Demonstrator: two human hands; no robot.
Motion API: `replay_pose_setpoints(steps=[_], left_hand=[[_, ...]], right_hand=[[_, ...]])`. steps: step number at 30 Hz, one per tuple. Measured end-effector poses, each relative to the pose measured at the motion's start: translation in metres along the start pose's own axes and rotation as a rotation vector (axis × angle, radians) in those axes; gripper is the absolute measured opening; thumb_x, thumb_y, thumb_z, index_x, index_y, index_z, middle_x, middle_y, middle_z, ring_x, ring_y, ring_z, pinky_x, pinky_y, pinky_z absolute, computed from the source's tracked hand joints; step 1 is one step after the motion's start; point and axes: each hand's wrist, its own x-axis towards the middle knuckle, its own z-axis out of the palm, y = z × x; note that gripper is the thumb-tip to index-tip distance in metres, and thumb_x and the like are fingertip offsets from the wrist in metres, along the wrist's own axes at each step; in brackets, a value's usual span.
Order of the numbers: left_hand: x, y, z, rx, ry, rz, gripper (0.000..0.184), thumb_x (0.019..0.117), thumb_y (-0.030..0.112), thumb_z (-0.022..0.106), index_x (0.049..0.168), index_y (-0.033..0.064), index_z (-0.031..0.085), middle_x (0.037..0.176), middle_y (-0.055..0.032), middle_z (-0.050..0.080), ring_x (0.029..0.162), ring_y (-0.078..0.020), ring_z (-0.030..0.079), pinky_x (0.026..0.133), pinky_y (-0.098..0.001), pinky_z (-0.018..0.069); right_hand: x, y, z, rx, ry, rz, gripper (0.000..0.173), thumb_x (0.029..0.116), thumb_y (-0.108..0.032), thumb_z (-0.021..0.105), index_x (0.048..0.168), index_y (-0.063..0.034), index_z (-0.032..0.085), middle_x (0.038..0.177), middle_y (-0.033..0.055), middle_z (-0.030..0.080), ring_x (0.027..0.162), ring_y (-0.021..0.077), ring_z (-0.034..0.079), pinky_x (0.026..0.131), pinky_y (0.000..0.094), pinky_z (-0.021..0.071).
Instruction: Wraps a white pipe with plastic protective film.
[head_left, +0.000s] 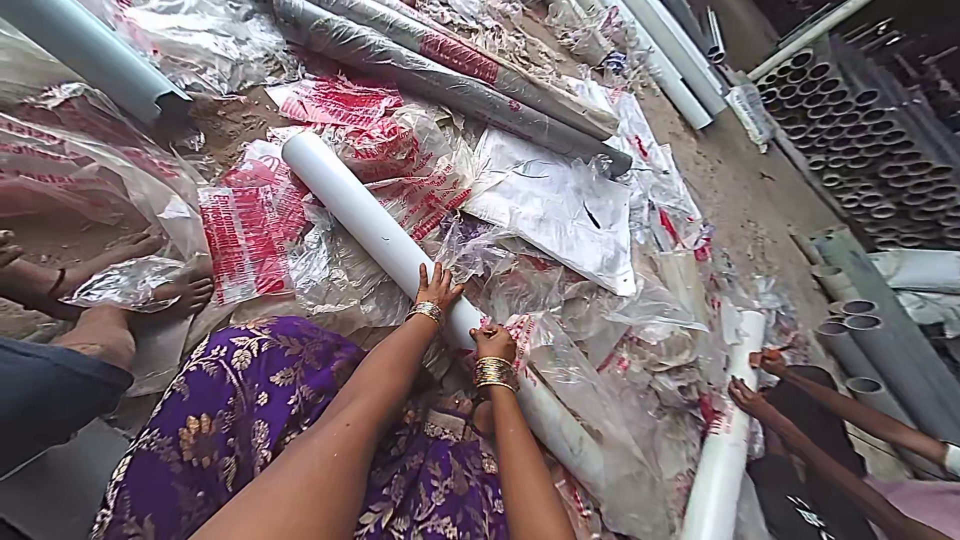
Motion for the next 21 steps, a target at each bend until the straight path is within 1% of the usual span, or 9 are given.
replay_pose_setpoints(steps=[3, 5, 7, 9, 12, 15, 17, 19, 21], left_hand=[[0.0, 0.001, -0.001, 0.014, -0.007, -0.006, 0.077, 0.0958, -0.012, 0.053, 0.162, 0.0228, 0.035, 0.171, -0.0217, 0.017, 0.159, -0.0456, 0.0, 0.118, -0.0777, -0.0006], [0.001, 0.001, -0.001, 0.016, -0.009, -0.008, 0.077, 0.0953, -0.012, 0.055, 0.162, 0.0232, 0.035, 0.171, -0.0216, 0.018, 0.159, -0.0459, 0.0, 0.118, -0.0778, -0.0006], [0.002, 0.001, -0.003, 0.017, -0.013, -0.001, 0.079, 0.0946, -0.011, 0.056, 0.162, 0.0227, 0.035, 0.171, -0.0219, 0.017, 0.159, -0.0464, 0.0, 0.118, -0.078, -0.0009], [0.001, 0.0, -0.001, 0.009, -0.013, 0.009, 0.077, 0.0954, -0.011, 0.055, 0.162, 0.0226, 0.035, 0.171, -0.0221, 0.018, 0.159, -0.0466, 0.0, 0.117, -0.0784, -0.0011], [-0.001, -0.001, -0.004, 0.02, -0.011, 0.024, 0.073, 0.0983, -0.01, 0.051, 0.162, 0.0223, 0.035, 0.17, -0.023, 0.018, 0.159, -0.0472, 0.0, 0.117, -0.0785, -0.001], [-0.003, -0.001, -0.002, 0.032, -0.011, 0.033, 0.073, 0.0981, -0.011, 0.05, 0.162, 0.0223, 0.036, 0.17, -0.0232, 0.017, 0.159, -0.0474, 0.0, 0.117, -0.0785, -0.0011], [-0.004, -0.001, -0.002, 0.041, -0.005, 0.034, 0.073, 0.0979, -0.012, 0.05, 0.161, 0.0226, 0.036, 0.171, -0.0226, 0.018, 0.159, -0.047, 0.0, 0.117, -0.0783, -0.0012], [-0.005, -0.001, -0.003, 0.034, 0.0, 0.037, 0.073, 0.0982, -0.012, 0.049, 0.161, 0.0217, 0.036, 0.171, -0.0228, 0.017, 0.159, -0.0471, 0.0, 0.117, -0.0778, -0.0017], [-0.006, -0.002, -0.002, 0.02, 0.011, 0.046, 0.073, 0.0975, -0.013, 0.05, 0.161, 0.0206, 0.036, 0.171, -0.0234, 0.017, 0.159, -0.0472, 0.0, 0.117, -0.0779, -0.0018]], right_hand=[[-0.002, -0.003, -0.001, -0.112, -0.004, -0.027, 0.029, 0.1011, -0.02, 0.067, 0.12, 0.002, 0.071, 0.129, 0.0218, 0.067, 0.122, 0.0353, 0.064, 0.104, 0.0511, 0.0485], [-0.004, 0.002, 0.001, -0.172, 0.033, -0.05, 0.03, 0.1034, -0.017, 0.061, 0.124, 0.0036, 0.068, 0.135, 0.0236, 0.062, 0.123, 0.0363, 0.063, 0.103, 0.0497, 0.0502], [-0.002, 0.006, 0.005, -0.227, 0.096, -0.077, 0.031, 0.1028, -0.013, 0.06, 0.128, 0.0031, 0.066, 0.137, 0.024, 0.06, 0.119, 0.0367, 0.066, 0.097, 0.0501, 0.0541], [-0.001, 0.011, 0.01, -0.272, 0.155, -0.115, 0.03, 0.0995, -0.007, 0.061, 0.127, 0.003, 0.065, 0.139, 0.0245, 0.059, 0.113, 0.038, 0.069, 0.09, 0.0513, 0.0569], [0.008, 0.021, 0.007, -0.351, 0.229, -0.209, 0.034, 0.0955, -0.001, 0.059, 0.128, 0.0024, 0.066, 0.142, 0.0244, 0.058, 0.102, 0.0407, 0.072, 0.082, 0.0538, 0.0583], [0.022, 0.031, -0.001, -0.452, 0.268, -0.372, 0.033, 0.0973, 0.0, 0.055, 0.128, 0.0015, 0.067, 0.142, 0.0255, 0.059, 0.101, 0.0444, 0.072, 0.078, 0.057, 0.0577], [0.033, 0.03, -0.011, -0.54, 0.22, -0.444, 0.033, 0.1005, -0.002, 0.052, 0.13, -0.0018, 0.068, 0.144, 0.0237, 0.059, 0.103, 0.0456, 0.072, 0.079, 0.0587, 0.0569], [0.033, 0.015, -0.029, -0.645, 0.062, -0.408, 0.038, 0.1037, -0.004, 0.047, 0.138, -0.0063, 0.063, 0.151, 0.0204, 0.054, 0.11, 0.0451, 0.069, 0.084, 0.0596, 0.0553], [0.027, -0.002, -0.05, -0.677, -0.062, -0.339, 0.035, 0.1056, -0.009, 0.047, 0.138, -0.0074, 0.061, 0.149, 0.0197, 0.054, 0.114, 0.0443, 0.067, 0.089, 0.0611, 0.0536]])
